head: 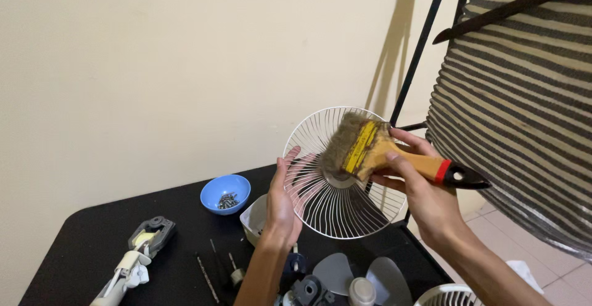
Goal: The person disassembles a small white fan base using a screwdriver, removes the internal switch and wiring, then uses a brush to clean the fan cage. The person places removed screws into a blue bowl and sets aside the disassembled components.
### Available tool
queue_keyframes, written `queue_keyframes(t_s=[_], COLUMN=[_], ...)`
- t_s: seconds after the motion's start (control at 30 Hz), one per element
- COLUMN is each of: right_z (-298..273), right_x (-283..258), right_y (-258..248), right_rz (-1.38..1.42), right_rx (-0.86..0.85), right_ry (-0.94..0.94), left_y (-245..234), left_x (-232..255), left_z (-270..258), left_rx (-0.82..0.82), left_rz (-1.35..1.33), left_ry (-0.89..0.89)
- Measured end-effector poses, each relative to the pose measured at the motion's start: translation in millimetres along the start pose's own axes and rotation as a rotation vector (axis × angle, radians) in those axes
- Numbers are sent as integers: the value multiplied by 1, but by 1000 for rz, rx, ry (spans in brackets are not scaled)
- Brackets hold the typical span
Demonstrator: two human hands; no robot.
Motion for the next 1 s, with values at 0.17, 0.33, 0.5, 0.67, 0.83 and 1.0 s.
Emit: queue_keyframes(t_s=[0.17, 0.33, 0.5, 0.67, 0.83, 1.0], right_z=[3, 2, -5, -10, -9, -12], right_x=[16, 22, 15, -1, -14, -8], right_y=[18, 42, 46, 38, 17, 19], right_rz=[182, 229, 121, -219, -538, -122], right_rx=[31, -75, -265, -464, -549, -427], right_ry=[-33, -66, 62, 144, 78, 90], left_y=[2, 4, -5, -9, -9, -15], left_x=[-12, -27, -6, 19, 27, 16], left_z=[2, 3, 5, -1, -2, 2], left_rx=[1, -28, -46, 15, 29, 45], left_rz=[-38, -143, -145, 17, 86, 240], left_ry=[-33, -60, 76, 47, 31, 45])
Point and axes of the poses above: each hand's wrist, its own z-axis towards the middle knuckle, its own y-axis out of the palm, x = y × z, the point moved 4 cm from there along z, towards the middle knuckle, and after that the axes turned 4 degrees about -x, right-handed, at the moved point
